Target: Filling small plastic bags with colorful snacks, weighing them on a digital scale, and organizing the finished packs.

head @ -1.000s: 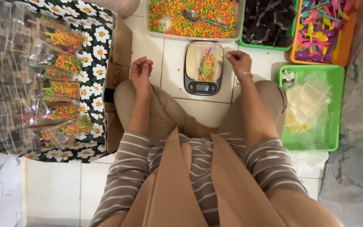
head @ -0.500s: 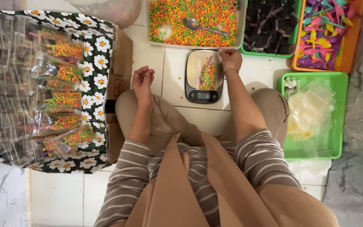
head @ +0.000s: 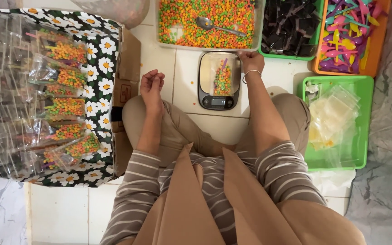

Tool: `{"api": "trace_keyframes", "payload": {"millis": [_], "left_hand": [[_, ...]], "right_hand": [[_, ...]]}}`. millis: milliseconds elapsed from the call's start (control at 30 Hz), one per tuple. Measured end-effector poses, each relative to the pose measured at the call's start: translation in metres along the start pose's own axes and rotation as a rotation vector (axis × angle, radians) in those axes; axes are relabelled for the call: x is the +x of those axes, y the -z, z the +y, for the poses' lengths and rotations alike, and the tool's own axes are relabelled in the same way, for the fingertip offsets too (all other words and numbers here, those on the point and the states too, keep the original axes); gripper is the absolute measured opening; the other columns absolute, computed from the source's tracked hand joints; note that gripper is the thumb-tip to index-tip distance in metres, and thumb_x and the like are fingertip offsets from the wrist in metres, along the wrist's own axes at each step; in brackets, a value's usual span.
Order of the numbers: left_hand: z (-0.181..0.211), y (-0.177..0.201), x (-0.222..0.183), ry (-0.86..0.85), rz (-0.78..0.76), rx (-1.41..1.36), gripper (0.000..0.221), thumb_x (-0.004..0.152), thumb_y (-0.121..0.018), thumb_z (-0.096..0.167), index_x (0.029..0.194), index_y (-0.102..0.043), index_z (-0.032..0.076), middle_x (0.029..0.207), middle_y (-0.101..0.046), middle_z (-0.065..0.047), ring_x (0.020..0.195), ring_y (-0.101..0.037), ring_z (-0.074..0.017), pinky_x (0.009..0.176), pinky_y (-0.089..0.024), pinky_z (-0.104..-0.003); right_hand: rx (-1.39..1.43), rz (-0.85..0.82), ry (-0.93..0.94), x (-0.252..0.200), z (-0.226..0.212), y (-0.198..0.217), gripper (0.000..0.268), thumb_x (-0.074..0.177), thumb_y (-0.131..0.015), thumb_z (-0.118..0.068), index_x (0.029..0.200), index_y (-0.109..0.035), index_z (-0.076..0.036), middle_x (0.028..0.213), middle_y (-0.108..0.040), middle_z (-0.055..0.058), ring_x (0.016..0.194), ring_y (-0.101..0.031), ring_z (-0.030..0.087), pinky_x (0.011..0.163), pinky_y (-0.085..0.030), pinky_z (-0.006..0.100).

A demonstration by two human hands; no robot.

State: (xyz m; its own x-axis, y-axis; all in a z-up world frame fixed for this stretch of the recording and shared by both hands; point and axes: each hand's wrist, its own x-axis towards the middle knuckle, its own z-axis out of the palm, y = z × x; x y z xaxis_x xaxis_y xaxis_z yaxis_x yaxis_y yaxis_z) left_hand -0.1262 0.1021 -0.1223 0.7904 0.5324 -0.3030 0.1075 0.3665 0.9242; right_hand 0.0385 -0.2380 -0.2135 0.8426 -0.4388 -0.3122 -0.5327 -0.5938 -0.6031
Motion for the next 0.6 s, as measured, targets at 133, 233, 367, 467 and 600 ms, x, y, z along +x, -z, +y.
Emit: {"api": "trace_keyframes", "payload": {"millis": [133, 233, 367, 467, 600], "left_hand": [[0.008, -0.003, -0.004, 0.011, 0.001, -0.001, 0.019, 0.1, -0.058, 0.003, 0.116, -0.066, 0.011, 0.1, -0.069, -0.001, 0.098, -0.071, -0.0113, 0.089, -0.056, -0.026], [0.008, -0.005, -0.004, 0.006, 0.012, -0.018, 0.019, 0.1, -0.059, 0.003, 0.115, -0.067, 0.01, 0.1, -0.07, -0.002, 0.098, -0.072, -0.0122, 0.089, -0.057, -0.027], [0.009, -0.006, -0.005, 0.008, 0.01, -0.007, 0.018, 0.1, -0.059, 0.003, 0.115, -0.066, 0.01, 0.1, -0.07, -0.002, 0.097, -0.071, -0.0114, 0.089, -0.057, -0.026], [0.011, -0.007, -0.006, 0.003, 0.003, 0.001, 0.018, 0.1, -0.058, 0.003, 0.115, -0.066, 0.01, 0.1, -0.069, -0.001, 0.097, -0.071, -0.0108, 0.088, -0.057, -0.025], [0.011, -0.008, -0.006, -0.013, -0.015, 0.033, 0.019, 0.1, -0.058, 0.003, 0.114, -0.066, 0.011, 0.099, -0.069, -0.001, 0.097, -0.071, -0.0102, 0.088, -0.057, -0.023]], "right_hand": [[0.052, -0.052, -0.014, -0.002, -0.003, -0.01, 0.027, 0.078, -0.087, -0.047, 0.091, -0.081, -0.024, 0.086, -0.078, 0.001, 0.097, -0.075, 0.026, 0.086, -0.058, 0.036], [0.074, -0.08, -0.022, 0.003, 0.003, -0.02, 0.031, 0.077, -0.089, -0.048, 0.095, -0.082, -0.023, 0.089, -0.079, 0.004, 0.099, -0.075, 0.028, 0.087, -0.057, 0.037], [0.06, -0.111, -0.047, 0.002, -0.001, -0.023, 0.03, 0.075, -0.09, -0.046, 0.094, -0.082, -0.025, 0.089, -0.079, 0.002, 0.099, -0.075, 0.026, 0.088, -0.058, 0.036], [0.085, -0.14, -0.025, -0.003, -0.003, -0.021, 0.027, 0.076, -0.089, -0.042, 0.094, -0.082, -0.024, 0.089, -0.078, 0.004, 0.098, -0.075, 0.027, 0.085, -0.058, 0.036], [0.162, -0.179, 0.002, 0.01, 0.013, -0.034, 0.023, 0.075, -0.09, -0.035, 0.091, -0.082, -0.02, 0.084, -0.077, 0.005, 0.089, -0.076, 0.023, 0.082, -0.057, 0.034]]}}
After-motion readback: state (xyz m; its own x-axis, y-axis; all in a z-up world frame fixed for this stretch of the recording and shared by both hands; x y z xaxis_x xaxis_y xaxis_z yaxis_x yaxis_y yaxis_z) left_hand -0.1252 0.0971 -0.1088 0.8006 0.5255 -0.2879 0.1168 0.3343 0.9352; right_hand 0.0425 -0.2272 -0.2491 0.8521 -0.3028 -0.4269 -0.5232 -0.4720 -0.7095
